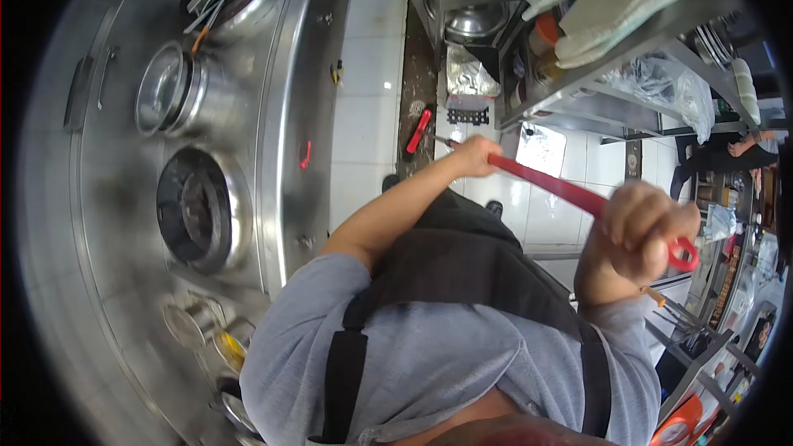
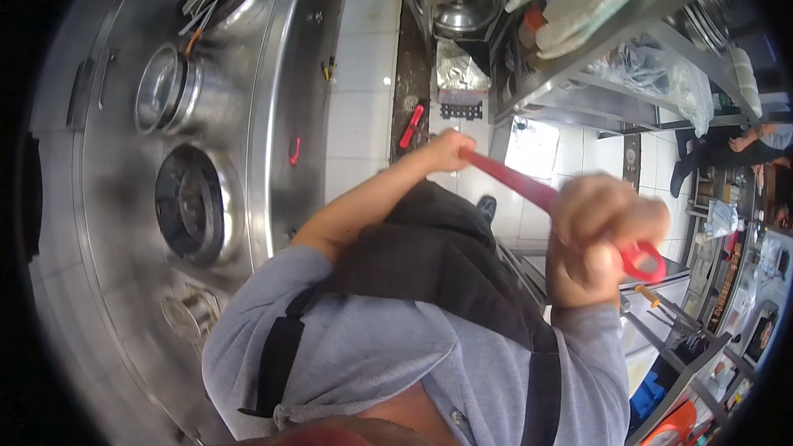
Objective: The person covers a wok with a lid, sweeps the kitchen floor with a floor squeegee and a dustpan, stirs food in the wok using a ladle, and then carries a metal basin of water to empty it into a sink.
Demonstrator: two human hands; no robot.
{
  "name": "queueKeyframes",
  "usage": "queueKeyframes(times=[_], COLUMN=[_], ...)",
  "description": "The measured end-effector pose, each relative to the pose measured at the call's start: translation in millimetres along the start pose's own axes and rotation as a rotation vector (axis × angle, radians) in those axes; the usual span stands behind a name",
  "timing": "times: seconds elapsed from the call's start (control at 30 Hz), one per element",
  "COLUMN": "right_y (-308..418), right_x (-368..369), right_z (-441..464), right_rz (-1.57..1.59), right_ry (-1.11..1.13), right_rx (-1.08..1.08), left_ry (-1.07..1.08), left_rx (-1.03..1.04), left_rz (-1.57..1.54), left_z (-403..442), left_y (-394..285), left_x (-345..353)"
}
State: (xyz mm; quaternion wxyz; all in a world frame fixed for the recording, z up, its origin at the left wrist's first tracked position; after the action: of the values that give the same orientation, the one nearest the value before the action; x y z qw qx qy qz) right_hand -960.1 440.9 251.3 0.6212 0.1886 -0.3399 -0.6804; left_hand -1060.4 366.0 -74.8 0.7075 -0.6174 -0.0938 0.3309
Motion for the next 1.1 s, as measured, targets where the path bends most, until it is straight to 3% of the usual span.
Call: queueKeyframes(times=[0.17,0.3,0.37,0.53,0.57,0.63,0.7,0.73,0.77,0.8,0.83,0.87,0.93,0.97,1.03,1.07,1.1], right_y=[-15.0,-15.7,-7.9,-4.6,-5.2,-4.6,2.3,7.3,0.2,-5.9,6.7,7.5,0.3,-4.7,-38.2,-64.6,-93.0], right_x=[54.0,76.2,70.7,57.7,51.0,41.0,24.7,14.9,7.8,1.9,0.6,-4.6,-15.7,-25.5,-49.6,-67.7,-88.1], right_z=[9.2,17.9,11.7,-9.1,-12.9,-12.9,-24.3,-30.8,-27.8,-26.5,-21.6,-26.3,-54.6,-77.1,-154.1,-211.8,-292.1], right_rz=[-0.042,-0.123,-0.303,-0.369,-0.317,-0.598,-0.669,-0.704,-0.680,-0.658,-0.811,-0.804,-0.859,-0.929,-1.048,-1.122,-1.178], right_ry=[-0.023,-0.126,-0.382,-0.488,-0.564,-0.389,-0.489,-0.541,-0.499,-0.458,-0.337,-0.365,-0.371,-0.358,-0.276,-0.243,-0.342], right_rx=[-0.066,0.000,0.026,0.005,0.006,0.070,0.054,0.048,0.118,0.189,0.144,0.110,0.060,0.049,0.360,0.615,0.694], left_ry=[0.064,0.149,0.253,0.438,0.402,0.333,0.209,0.189,0.101,0.157,0.152,0.016,-0.019,0.011,0.040,-0.029,-0.021], left_rx=[0.177,0.192,0.207,0.111,0.093,0.079,0.079,0.040,0.029,0.108,0.003,0.100,0.132,-0.184,-0.304,-0.308,-0.325], left_rz=[-0.105,-0.084,-0.110,0.022,0.063,0.069,0.253,0.225,-0.089,-0.075,-0.063,-0.123,0.014,-0.234,-0.296,-0.199,-0.230], left_z=[-8.9,-7.9,-2.5,3.5,0.4,-3.6,-8.6,-4.6,-0.6,0.3,3.7,15.5,33.3,32.5,53.0,61.3,70.6], left_y=[2.5,1.9,0.6,7.2,17.2,24.5,59.7,59.8,35.1,14.2,69.6,55.5,70.3,28.0,65.7,69.4,80.7], left_x=[-37.1,-50.1,-49.9,-48.8,-43.3,-39.1,-32.8,-32.6,-30.8,-30.8,-28.3,-32.1,-45.9,-37.2,-56.3,-66.1,-77.7])
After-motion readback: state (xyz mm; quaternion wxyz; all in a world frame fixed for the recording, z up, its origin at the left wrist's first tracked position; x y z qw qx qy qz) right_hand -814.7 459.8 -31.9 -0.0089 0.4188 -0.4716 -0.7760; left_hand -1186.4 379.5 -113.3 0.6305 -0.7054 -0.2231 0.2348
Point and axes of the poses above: each hand's wrist, its own z-axis towards the middle knuckle, its own x-axis out of the palm, y = z × x, the point moved 7 cm from there along z, towards the middle knuckle, and after that the axes turned 9 degrees about -z, right-handed, at the moved point
